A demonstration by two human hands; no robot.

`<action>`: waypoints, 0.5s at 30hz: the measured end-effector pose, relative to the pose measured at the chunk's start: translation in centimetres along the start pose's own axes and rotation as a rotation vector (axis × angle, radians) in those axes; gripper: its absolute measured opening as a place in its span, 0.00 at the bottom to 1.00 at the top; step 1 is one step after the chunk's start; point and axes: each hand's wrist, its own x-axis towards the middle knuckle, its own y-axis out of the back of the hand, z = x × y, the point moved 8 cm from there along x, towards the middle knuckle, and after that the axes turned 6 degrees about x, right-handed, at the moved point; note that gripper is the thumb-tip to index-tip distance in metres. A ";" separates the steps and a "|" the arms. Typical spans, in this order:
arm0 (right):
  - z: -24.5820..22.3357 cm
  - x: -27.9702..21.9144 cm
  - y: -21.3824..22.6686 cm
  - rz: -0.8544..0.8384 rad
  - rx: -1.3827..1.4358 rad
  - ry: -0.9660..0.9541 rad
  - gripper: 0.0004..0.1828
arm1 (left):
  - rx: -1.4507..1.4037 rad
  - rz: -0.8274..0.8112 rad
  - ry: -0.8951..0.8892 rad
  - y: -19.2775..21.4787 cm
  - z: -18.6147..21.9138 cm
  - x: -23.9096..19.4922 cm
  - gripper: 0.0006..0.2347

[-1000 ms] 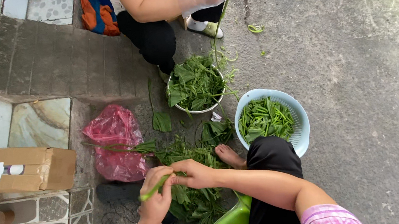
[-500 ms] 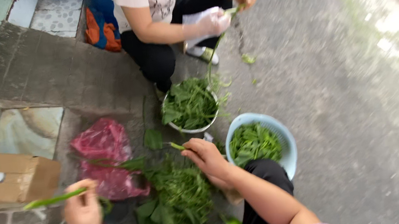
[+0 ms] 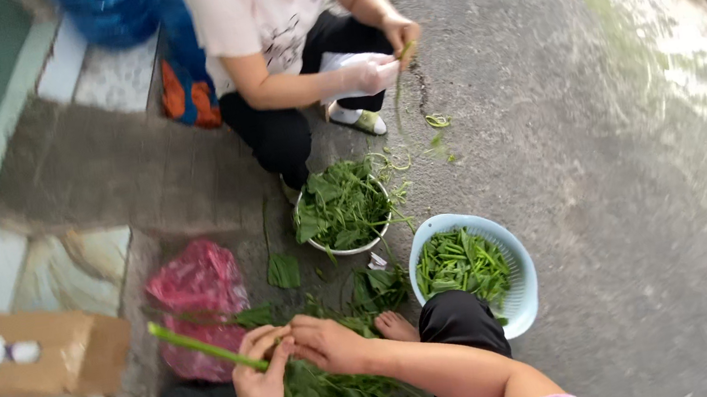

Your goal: The person sits on a low stool and plucks leaves and tender stems from long green stalks by hand. The separated greens are placed into a light blue colander, while the remaining stalks and trimmings are discarded onto the ground.

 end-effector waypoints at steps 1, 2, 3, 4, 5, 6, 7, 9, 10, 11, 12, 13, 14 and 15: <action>-0.3 0.4 0.2 0.030 0.000 0.011 0.13 | 0.019 -0.018 -0.020 0.1 0.3 0.2 0.07; -0.3 0.8 0.3 0.043 0.072 -0.016 0.13 | 0.032 -0.041 0.016 0.2 0.2 0.5 0.10; -0.2 1.0 0.1 0.047 0.149 -0.045 0.15 | 0.044 -0.059 0.057 0.4 -0.1 0.4 0.14; -0.2 1.5 0.3 0.070 0.153 -0.034 0.15 | 0.062 -0.071 0.044 0.5 0.0 0.8 0.14; 0.0 1.5 0.5 0.093 0.185 -0.050 0.12 | 0.048 -0.057 0.012 0.6 0.2 0.7 0.13; 0.2 1.6 0.6 0.116 0.218 -0.066 0.09 | 0.034 -0.044 -0.021 0.8 0.2 0.7 0.12; -0.4 1.8 1.1 0.113 0.224 -0.067 0.09 | 0.037 -0.041 -0.016 0.8 0.3 0.7 0.12; -1.1 2.3 1.5 0.087 0.302 -0.128 0.03 | -0.031 -0.041 -0.096 0.8 0.9 0.6 0.09; -1.3 2.3 2.3 0.081 0.310 -0.134 0.03 | -0.029 -0.037 -0.085 0.9 1.3 0.8 0.09; -1.7 2.3 3.4 0.108 0.182 -0.102 0.05 | -0.003 -0.025 -0.137 1.2 2.1 0.7 0.09; -2.1 2.5 4.2 0.134 0.054 -0.069 0.08 | 0.024 -0.012 -0.188 1.6 2.8 0.7 0.09; -1.8 2.2 4.6 0.109 0.079 -0.084 0.08 | 0.030 0.003 -0.154 1.7 3.2 1.0 0.09; -1.5 2.0 5.5 0.168 0.042 -0.073 0.04 | 0.203 -0.029 -0.277 1.4 4.5 1.2 0.10; -1.0 1.4 5.7 0.200 0.016 -0.074 0.06 | 0.372 -0.055 -0.369 0.9 5.0 0.6 0.11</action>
